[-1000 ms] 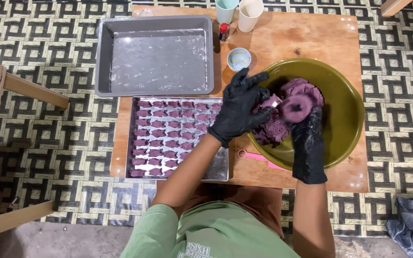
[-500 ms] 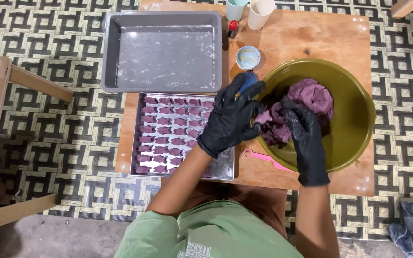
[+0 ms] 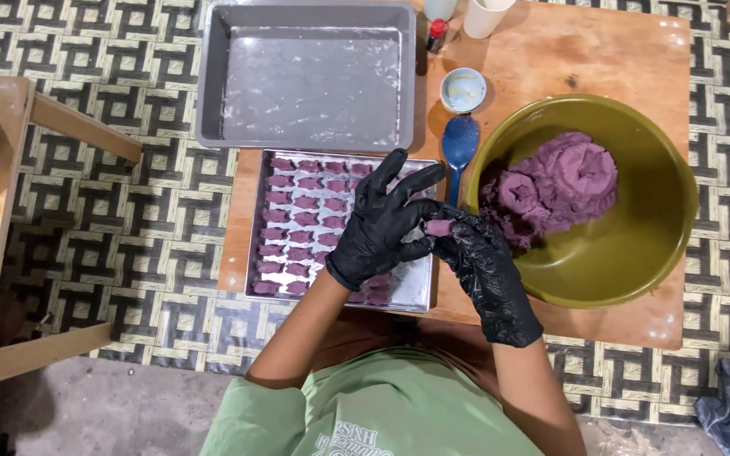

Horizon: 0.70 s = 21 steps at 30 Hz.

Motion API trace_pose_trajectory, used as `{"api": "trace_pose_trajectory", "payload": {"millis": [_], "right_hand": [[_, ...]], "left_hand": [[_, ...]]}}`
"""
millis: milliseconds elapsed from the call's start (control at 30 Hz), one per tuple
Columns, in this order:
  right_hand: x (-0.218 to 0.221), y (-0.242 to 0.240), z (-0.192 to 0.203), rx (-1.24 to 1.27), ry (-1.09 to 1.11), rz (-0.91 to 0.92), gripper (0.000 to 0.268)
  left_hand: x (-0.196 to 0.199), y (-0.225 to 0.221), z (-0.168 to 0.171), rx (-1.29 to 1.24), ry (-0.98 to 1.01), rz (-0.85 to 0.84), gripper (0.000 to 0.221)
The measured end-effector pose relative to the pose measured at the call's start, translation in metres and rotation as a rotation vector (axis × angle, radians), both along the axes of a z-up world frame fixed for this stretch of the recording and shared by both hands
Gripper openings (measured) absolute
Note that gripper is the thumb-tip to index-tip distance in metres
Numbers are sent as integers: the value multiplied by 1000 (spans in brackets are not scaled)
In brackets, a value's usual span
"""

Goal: The person is taking small pieces of purple dough from a large bowl and pressing them into star-shaped molds on a tray.

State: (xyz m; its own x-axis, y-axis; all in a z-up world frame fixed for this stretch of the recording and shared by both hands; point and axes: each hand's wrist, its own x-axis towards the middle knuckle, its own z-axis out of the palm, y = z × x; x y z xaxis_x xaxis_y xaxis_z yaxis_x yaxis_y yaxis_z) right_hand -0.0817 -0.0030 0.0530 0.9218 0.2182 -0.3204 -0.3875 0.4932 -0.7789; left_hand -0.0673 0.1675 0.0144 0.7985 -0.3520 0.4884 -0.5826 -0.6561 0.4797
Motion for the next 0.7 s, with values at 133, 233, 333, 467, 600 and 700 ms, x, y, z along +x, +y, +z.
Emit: {"api": "trace_pose_trajectory", "payload": {"millis": [133,233,333,467,600,700], "right_hand": [[-6,4,-22,55,24,-47,32],[1,-6,-76,132,54,-128,33],[18,-34,-144,131,-170,72,54],[-4,-34,-52,-223,-342,45,58],[-17,-26,-87,-439,-440,67,64],[-19,-11,-95,-591,-470,93,53]], "left_hand": [[-3,8,-7,5,-3,7,33],[-4,12,-8,9,-28,18,32],[-1,23,-11,-37,-25,23,32],[1,41,-25,-140,17,51,26],[-5,36,-46,-149,42,5,23],[-15,33,-67,-160,184,5,29]]}}
